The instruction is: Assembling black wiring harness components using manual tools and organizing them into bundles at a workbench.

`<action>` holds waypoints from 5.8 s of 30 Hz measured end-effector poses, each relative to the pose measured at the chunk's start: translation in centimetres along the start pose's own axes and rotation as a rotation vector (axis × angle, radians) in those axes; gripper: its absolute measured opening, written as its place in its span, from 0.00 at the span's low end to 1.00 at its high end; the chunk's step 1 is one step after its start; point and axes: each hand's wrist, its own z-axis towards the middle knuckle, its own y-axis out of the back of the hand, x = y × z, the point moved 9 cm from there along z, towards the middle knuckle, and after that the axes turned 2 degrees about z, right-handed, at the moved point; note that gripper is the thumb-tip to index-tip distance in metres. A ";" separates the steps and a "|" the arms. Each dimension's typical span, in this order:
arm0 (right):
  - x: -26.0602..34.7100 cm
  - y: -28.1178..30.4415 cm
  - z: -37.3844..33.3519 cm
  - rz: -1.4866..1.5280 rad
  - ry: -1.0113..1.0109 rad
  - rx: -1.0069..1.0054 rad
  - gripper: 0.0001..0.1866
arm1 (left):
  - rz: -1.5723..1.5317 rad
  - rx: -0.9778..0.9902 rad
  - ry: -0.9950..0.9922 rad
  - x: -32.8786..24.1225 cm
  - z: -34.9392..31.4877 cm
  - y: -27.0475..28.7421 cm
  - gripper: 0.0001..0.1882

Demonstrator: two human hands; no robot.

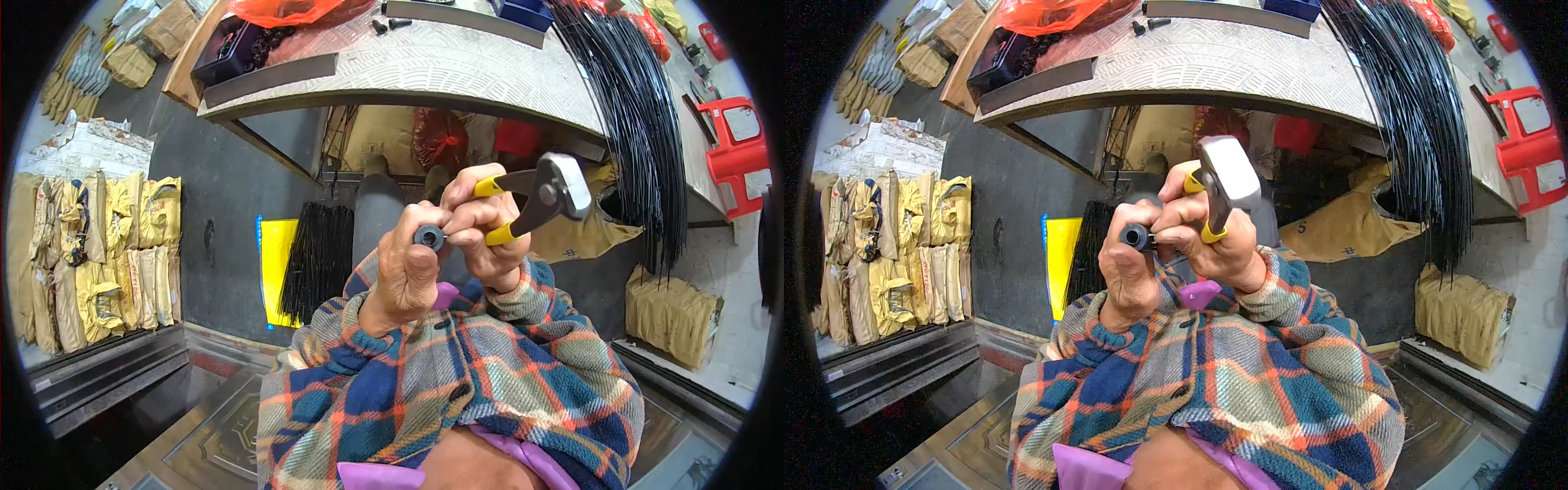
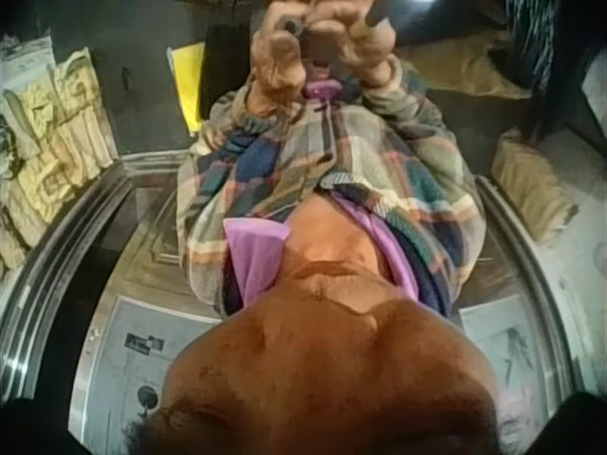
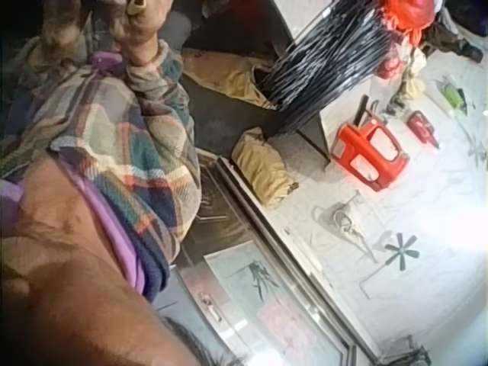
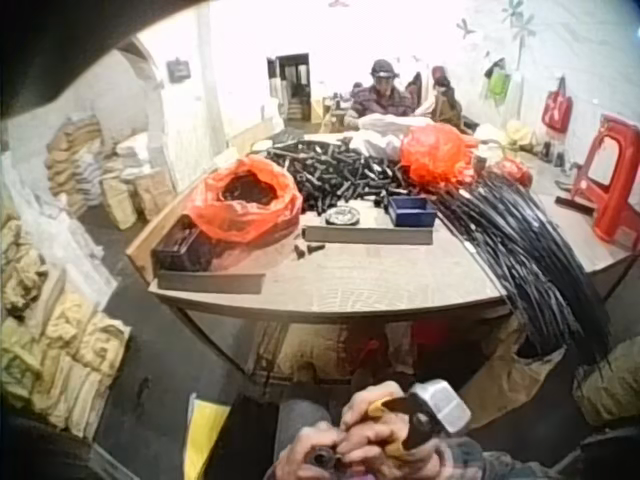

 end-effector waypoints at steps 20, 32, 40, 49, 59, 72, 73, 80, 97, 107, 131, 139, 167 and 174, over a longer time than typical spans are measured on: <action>-0.2 -0.2 1.0 -0.979 0.164 0.524 0.09 | -0.096 -0.208 0.067 3.2 0.7 6.5 0.33; -0.4 -1.5 2.8 -1.277 0.206 0.759 0.22 | -0.005 -0.149 0.179 4.0 0.5 5.1 0.33; 1.1 -1.7 3.8 -1.382 0.289 0.884 0.25 | 0.075 -0.138 0.160 3.8 0.4 5.0 0.35; -2.0 -1.7 1.0 -1.031 -0.024 1.141 0.11 | 0.225 -0.211 0.159 4.3 0.6 5.6 0.39; -2.9 -0.9 0.8 -0.206 -0.641 1.191 0.13 | -0.169 -0.042 0.271 5.5 -0.1 5.4 0.39; -2.4 -0.7 1.0 -0.137 -0.816 1.307 0.14 | 0.011 -0.009 0.247 3.7 0.0 3.8 0.38; -2.5 -1.2 0.9 -0.127 -0.808 1.328 0.14 | 0.018 -0.031 0.250 3.9 -0.1 4.4 0.38; -7.1 2.3 5.9 -0.883 -0.291 0.787 0.16 | -0.342 -0.491 -0.125 -0.3 0.3 15.4 0.29; -13.0 15.6 5.3 -1.521 -0.094 0.564 0.21 | 0.849 -0.592 0.096 7.5 -5.4 29.8 0.15; -11.2 6.9 1.6 -1.296 -0.122 0.633 0.21 | 1.309 -0.268 1.343 37.6 -24.3 30.1 0.32; -16.3 -2.8 9.0 -1.274 0.285 0.427 0.32 | 0.954 -0.406 1.563 26.6 -41.8 26.9 0.17; -21.2 -3.9 9.2 -1.464 0.091 0.651 0.31 | 0.809 -0.763 1.541 33.0 -45.6 36.3 0.16; -19.1 6.6 8.9 -1.464 -0.288 0.684 0.29 | 1.104 -1.046 1.466 54.4 -48.1 49.1 0.20; -17.6 10.9 7.6 -1.403 -0.437 0.584 0.28 | 0.860 -1.138 1.068 48.5 -40.9 45.6 0.06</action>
